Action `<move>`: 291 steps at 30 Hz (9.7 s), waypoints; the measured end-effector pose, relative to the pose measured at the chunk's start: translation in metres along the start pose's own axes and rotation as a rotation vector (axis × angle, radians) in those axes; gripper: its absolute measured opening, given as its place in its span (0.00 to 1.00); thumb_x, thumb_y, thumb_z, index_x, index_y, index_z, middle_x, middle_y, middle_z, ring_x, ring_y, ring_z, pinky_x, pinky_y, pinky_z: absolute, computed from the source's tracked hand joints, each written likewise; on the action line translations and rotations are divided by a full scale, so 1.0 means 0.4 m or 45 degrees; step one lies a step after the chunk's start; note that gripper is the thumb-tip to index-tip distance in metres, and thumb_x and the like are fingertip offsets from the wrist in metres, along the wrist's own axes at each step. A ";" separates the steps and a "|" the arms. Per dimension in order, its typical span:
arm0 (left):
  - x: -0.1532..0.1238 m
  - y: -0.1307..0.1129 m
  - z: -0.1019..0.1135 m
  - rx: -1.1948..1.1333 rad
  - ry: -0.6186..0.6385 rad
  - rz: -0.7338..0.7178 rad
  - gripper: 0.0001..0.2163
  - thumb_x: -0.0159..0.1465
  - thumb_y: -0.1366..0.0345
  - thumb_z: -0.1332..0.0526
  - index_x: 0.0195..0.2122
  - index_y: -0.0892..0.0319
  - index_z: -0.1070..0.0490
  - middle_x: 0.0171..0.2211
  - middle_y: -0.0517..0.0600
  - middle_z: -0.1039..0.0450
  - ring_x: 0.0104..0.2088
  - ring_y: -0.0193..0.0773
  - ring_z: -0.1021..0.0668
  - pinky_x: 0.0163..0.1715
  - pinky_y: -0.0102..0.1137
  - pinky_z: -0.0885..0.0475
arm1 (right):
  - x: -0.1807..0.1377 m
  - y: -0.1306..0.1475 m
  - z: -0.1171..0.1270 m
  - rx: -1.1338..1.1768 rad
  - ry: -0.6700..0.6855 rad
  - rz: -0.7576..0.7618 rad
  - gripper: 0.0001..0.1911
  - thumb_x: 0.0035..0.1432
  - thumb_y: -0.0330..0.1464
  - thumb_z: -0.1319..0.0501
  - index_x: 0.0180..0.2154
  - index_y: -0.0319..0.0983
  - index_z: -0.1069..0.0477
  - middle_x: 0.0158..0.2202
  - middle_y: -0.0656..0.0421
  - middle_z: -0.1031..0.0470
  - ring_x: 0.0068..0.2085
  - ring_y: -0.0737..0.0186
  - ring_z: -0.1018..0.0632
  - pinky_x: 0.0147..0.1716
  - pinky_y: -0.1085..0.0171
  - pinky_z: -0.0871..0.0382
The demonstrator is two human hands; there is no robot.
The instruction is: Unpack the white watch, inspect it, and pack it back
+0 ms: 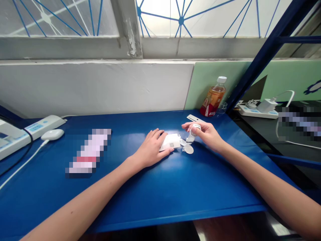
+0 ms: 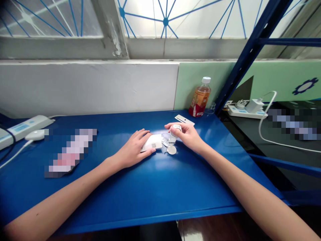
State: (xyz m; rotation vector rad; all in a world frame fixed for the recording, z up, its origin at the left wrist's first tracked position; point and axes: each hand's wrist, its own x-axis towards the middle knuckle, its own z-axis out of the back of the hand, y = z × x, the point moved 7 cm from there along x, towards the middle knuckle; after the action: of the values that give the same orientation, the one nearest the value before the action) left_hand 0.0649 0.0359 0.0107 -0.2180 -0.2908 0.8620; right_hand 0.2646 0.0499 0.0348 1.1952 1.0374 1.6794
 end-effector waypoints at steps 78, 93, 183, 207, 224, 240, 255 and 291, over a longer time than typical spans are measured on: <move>0.050 -0.139 -0.051 -2.379 0.307 0.524 0.14 0.70 0.64 0.47 0.40 0.71 0.27 0.40 0.67 0.21 0.40 0.51 0.17 0.46 0.45 0.26 | 0.106 0.051 -0.192 1.232 0.548 -0.596 0.36 0.71 0.47 0.65 0.50 0.30 0.28 0.52 0.45 0.22 0.50 0.56 0.20 0.56 0.57 0.31; 0.050 -0.138 -0.053 -2.312 0.327 0.529 0.14 0.72 0.63 0.49 0.43 0.69 0.29 0.38 0.64 0.21 0.32 0.45 0.17 0.34 0.39 0.22 | 0.105 0.059 -0.184 1.214 0.591 -0.566 0.31 0.66 0.41 0.61 0.52 0.29 0.29 0.53 0.45 0.24 0.54 0.53 0.23 0.60 0.53 0.37; 0.064 -0.107 -0.005 -2.353 0.044 0.459 0.19 0.64 0.54 0.35 0.47 0.66 0.26 0.47 0.63 0.22 0.51 0.53 0.21 0.53 0.43 0.30 | 0.136 0.097 -0.108 0.705 0.084 -0.217 0.19 0.57 0.50 0.35 0.32 0.40 0.22 0.32 0.57 0.18 0.40 0.60 0.19 0.42 0.61 0.26; 0.057 -0.138 -0.008 -2.085 0.137 0.389 0.20 0.64 0.52 0.35 0.45 0.66 0.28 0.35 0.61 0.19 0.35 0.47 0.16 0.41 0.41 0.23 | 0.114 0.075 -0.144 0.424 0.282 -0.309 0.19 0.60 0.48 0.37 0.38 0.39 0.20 0.36 0.53 0.17 0.32 0.62 0.19 0.23 0.69 0.29; 0.047 -0.137 -0.031 -2.082 0.367 0.462 0.19 0.64 0.53 0.35 0.42 0.69 0.24 0.42 0.67 0.20 0.42 0.52 0.17 0.47 0.44 0.25 | 0.099 0.105 -0.173 1.105 0.645 -0.503 0.38 0.66 0.56 0.61 0.50 0.35 0.26 0.53 0.47 0.23 0.56 0.50 0.24 0.59 0.50 0.36; 0.048 -0.131 -0.039 -2.077 0.354 0.514 0.23 0.62 0.49 0.34 0.42 0.69 0.25 0.42 0.68 0.21 0.43 0.53 0.17 0.47 0.44 0.26 | 0.101 0.103 -0.168 1.092 0.645 -0.497 0.41 0.66 0.56 0.60 0.49 0.30 0.25 0.54 0.45 0.24 0.59 0.50 0.26 0.61 0.54 0.37; 0.051 -0.128 -0.037 -2.079 0.305 0.594 0.18 0.66 0.54 0.36 0.40 0.70 0.25 0.41 0.65 0.20 0.40 0.49 0.16 0.44 0.39 0.23 | 0.101 0.103 -0.164 1.004 0.608 -0.484 0.39 0.65 0.57 0.59 0.47 0.34 0.24 0.54 0.47 0.23 0.58 0.50 0.26 0.60 0.54 0.36; 0.071 -0.082 0.021 -2.468 -0.065 0.672 0.27 0.76 0.59 0.58 0.28 0.64 0.27 0.08 0.40 0.46 0.10 0.24 0.43 0.28 0.25 0.27 | 0.119 0.110 -0.108 0.500 0.721 -0.038 0.18 0.59 0.37 0.34 0.50 0.40 0.24 0.52 0.53 0.22 0.52 0.55 0.21 0.56 0.53 0.32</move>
State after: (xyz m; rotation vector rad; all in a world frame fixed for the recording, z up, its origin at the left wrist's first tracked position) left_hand 0.1028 0.0378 0.0332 -2.1395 -1.0872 0.8207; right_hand 0.2055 0.0724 0.0807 0.9379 1.7864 1.8949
